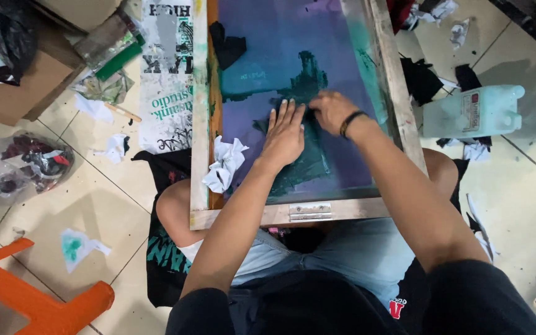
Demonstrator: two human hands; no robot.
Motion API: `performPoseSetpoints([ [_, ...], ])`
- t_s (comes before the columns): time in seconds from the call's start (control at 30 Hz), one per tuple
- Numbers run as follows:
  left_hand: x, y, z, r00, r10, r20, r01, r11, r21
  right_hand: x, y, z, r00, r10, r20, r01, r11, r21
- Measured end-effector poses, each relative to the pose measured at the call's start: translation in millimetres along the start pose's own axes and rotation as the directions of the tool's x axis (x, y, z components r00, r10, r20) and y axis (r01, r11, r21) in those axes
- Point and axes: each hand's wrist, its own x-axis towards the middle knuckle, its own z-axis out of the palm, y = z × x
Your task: Cleaning ink and debris from a screen printing mesh using paper scraps and hands.
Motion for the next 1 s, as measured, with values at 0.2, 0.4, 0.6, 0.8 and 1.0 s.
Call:
performPoseSetpoints([
  [0.2,-7,3,2,0.999,-0.009,0.045,0.008,1.000,0.023,-122,-74,-31,0.989,0.041,0.143,-0.053,0.995,0.083],
  [0.4,-6,-2,0,0.998,-0.028,0.054,0.027,1.000,0.012,-140,-85,-28,0.999,0.024,0.040,-0.020,0.996,-0.092],
  [0.6,-6,2,2,0.999,-0.035,0.032,0.035,0.999,0.005,-26,-18,38,0.988,0.097,-0.120,-0.084,0.991,0.106],
  [0.8,-8,-4,2,0.999,-0.011,0.044,0.012,0.999,-0.032,22,-14,-12,0.990,0.129,0.063,-0.140,0.963,0.232],
  [1.0,-10,-3,-4,0.995,0.000,0.095,0.004,0.999,-0.041,-69,-72,-54,0.911,0.235,0.340,-0.274,0.959,0.070],
])
